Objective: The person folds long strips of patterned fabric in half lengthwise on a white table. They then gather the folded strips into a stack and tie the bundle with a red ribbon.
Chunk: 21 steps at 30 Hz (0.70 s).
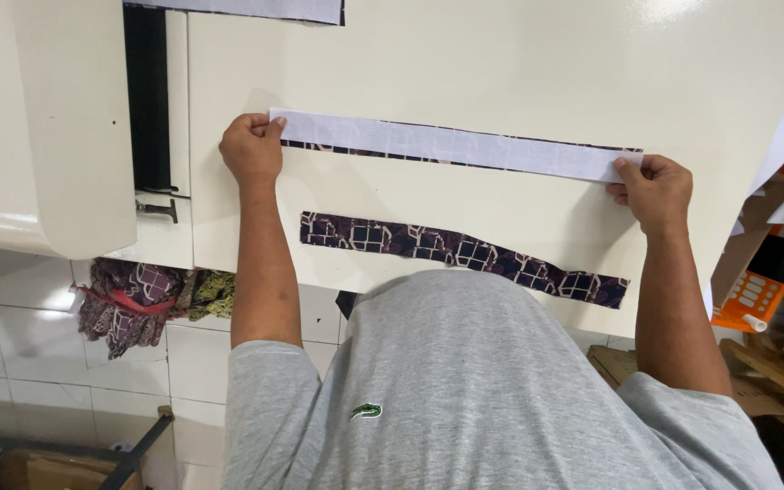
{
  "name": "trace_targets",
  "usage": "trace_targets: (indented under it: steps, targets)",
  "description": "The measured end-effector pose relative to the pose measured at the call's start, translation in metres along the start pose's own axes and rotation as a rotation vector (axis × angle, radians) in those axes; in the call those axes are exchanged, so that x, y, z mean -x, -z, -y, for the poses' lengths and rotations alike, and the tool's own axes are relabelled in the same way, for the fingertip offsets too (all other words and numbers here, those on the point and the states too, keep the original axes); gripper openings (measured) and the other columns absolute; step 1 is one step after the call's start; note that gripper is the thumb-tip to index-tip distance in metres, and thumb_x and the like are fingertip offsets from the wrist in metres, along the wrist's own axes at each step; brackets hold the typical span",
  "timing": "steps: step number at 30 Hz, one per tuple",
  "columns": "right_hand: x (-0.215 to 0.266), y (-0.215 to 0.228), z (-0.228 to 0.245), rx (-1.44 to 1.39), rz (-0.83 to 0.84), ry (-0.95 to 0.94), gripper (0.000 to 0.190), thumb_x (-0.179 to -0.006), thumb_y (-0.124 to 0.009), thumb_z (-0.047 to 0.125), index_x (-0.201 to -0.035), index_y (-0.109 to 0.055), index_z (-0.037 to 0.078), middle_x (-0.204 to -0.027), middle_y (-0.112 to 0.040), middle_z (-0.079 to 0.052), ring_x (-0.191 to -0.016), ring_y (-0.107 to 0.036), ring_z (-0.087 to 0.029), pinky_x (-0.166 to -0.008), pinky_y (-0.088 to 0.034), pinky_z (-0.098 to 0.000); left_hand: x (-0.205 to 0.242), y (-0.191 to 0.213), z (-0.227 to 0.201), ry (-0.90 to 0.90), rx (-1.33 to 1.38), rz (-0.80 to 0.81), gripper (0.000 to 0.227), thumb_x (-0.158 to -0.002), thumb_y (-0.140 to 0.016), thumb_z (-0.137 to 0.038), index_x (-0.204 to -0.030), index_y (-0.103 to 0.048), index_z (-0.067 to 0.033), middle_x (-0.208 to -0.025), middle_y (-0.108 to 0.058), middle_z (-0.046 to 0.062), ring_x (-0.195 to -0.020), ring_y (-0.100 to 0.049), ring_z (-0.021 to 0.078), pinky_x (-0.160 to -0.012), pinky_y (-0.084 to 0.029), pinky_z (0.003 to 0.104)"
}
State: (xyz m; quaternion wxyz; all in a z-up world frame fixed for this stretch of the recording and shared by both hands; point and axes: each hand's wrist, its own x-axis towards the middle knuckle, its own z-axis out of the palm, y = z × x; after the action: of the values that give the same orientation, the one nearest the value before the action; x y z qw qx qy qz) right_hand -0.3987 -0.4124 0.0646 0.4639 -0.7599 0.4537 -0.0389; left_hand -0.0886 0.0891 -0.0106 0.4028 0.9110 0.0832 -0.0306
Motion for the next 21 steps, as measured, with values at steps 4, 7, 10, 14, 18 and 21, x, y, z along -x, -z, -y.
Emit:
trace_targets:
  steps: [4, 7, 10, 14, 18, 21]
  targets:
    - [0.001, 0.002, -0.003, -0.025, -0.002, 0.001, 0.020, -0.104, -0.072, 0.011, -0.107, -0.069, -0.008, -0.093, -0.073, -0.015, -0.076, -0.074, -0.017, -0.062, -0.060, -0.0257, 0.004, 0.001, -0.004, 0.016, -0.001, 0.011, 0.024, -0.079, -0.089, -0.019, -0.089, -0.074, -0.0031, -0.076, -0.076, 0.005, -0.067, -0.071, 0.0138, -0.066, -0.058, 0.028]
    - [0.002, 0.003, -0.003, -0.019, 0.006, 0.014, 0.020, -0.105, -0.072, 0.010, -0.108, -0.068, -0.009, -0.094, -0.073, -0.015, -0.076, -0.074, -0.017, -0.063, -0.061, -0.0257, 0.008, 0.002, -0.005, 0.025, -0.020, 0.000, 0.025, -0.077, -0.090, -0.019, -0.088, -0.075, -0.0037, -0.075, -0.076, 0.005, -0.066, -0.071, 0.0138, -0.066, -0.058, 0.028]
    - [0.002, 0.003, -0.001, 0.004, -0.004, 0.027, 0.019, -0.105, -0.072, 0.010, -0.108, -0.068, -0.008, -0.093, -0.073, -0.015, -0.077, -0.075, -0.017, -0.063, -0.062, -0.0264, 0.008, 0.001, -0.004, 0.035, 0.033, -0.007, 0.026, -0.076, -0.090, -0.018, -0.088, -0.074, -0.0028, -0.075, -0.076, 0.005, -0.066, -0.072, 0.0138, -0.066, -0.059, 0.028]
    - [0.005, 0.001, 0.003, 0.029, -0.028, 0.019, 0.020, -0.105, -0.072, 0.010, -0.109, -0.067, -0.008, -0.090, -0.073, -0.012, -0.075, -0.075, -0.016, -0.062, -0.062, -0.0252, 0.008, -0.006, 0.005, -0.020, -0.045, -0.040, 0.029, -0.075, -0.092, -0.020, -0.090, -0.072, -0.0051, -0.081, -0.073, 0.004, -0.073, -0.071, 0.0176, -0.069, -0.057, 0.032]
    - [0.011, -0.004, 0.002, 0.135, -0.115, 0.096, 0.031, -0.101, -0.078, 0.013, -0.119, -0.062, -0.007, -0.097, -0.070, -0.016, -0.074, -0.072, -0.016, -0.060, -0.058, -0.0283, 0.014, -0.018, 0.013, -0.237, -0.220, -0.176, 0.021, -0.078, -0.088, -0.019, -0.092, -0.074, -0.0099, -0.096, -0.067, 0.005, -0.083, -0.065, 0.0239, -0.070, -0.053, 0.038]
    - [0.017, -0.010, -0.008, 0.529, -0.332, 0.474, 0.046, -0.092, -0.087, 0.015, -0.124, -0.063, -0.006, -0.116, -0.064, -0.024, -0.085, -0.067, -0.026, -0.071, -0.056, -0.0397, 0.030, -0.028, 0.010, -0.359, -0.464, -0.206, 0.012, -0.089, -0.075, -0.018, -0.101, -0.076, -0.0200, -0.108, -0.066, -0.002, -0.095, -0.063, 0.0243, -0.079, -0.047, 0.045]
